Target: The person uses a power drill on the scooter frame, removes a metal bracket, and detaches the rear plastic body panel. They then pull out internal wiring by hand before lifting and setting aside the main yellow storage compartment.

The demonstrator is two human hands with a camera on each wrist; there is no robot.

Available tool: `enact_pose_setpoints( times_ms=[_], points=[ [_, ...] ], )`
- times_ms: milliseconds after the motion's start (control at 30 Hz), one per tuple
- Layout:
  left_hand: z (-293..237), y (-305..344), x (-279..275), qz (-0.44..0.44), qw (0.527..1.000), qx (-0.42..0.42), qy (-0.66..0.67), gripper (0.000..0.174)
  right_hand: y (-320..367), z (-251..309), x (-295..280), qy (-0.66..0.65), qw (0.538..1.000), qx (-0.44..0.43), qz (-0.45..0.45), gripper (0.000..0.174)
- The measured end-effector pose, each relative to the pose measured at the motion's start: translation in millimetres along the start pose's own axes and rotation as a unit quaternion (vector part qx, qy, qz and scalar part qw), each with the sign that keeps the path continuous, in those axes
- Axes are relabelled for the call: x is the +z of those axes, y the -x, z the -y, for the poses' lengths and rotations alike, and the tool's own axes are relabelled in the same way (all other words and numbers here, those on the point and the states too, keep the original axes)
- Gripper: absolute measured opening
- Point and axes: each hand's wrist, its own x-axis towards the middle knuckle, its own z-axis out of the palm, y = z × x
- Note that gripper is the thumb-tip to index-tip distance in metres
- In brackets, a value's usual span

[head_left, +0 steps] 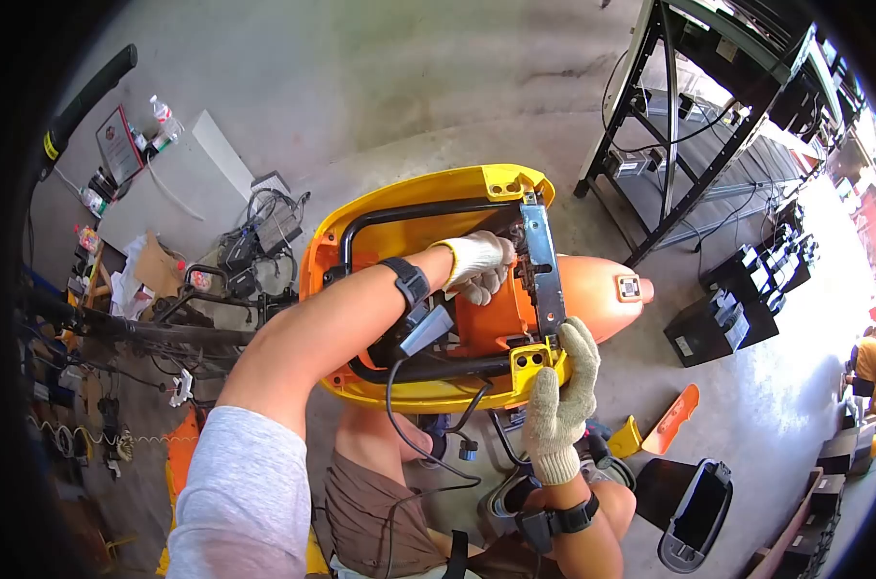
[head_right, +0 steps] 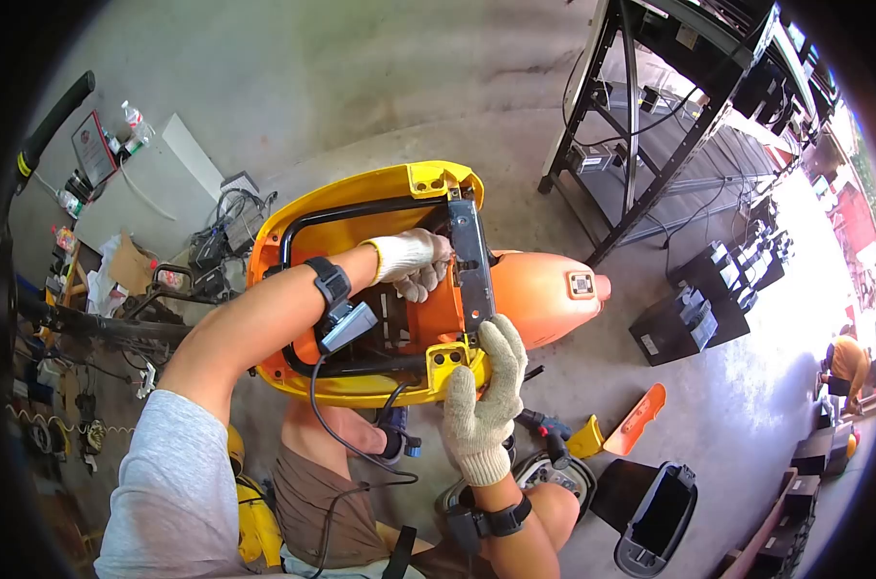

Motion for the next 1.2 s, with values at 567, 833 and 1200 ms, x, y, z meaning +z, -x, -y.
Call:
enact_pose_setpoints(
  times_ms=[567, 833, 1200],
  points=[
    [-10.4, 15.3, 11.4, -0.155, 0.859, 0.136, -0.468, 0.025, -1.7, 3.8, -1.5, -0.024, 1.000, 0.011, -0.001, 0.049],
    [0.5, 66.3, -3.3, -0.127, 0.832, 0.181, -0.509, 0.031, -8.3, 6.6, 4.2, -0.050, 0.997, 0.023, -0.060, 0.042],
    [70.4, 297.7, 45.0, -0.158, 0.939, 0.303, 0.031, 0.030, 1.4, 74.3, 13.7, -0.037, 0.981, -0.180, -0.058, 0.035]
  ],
)
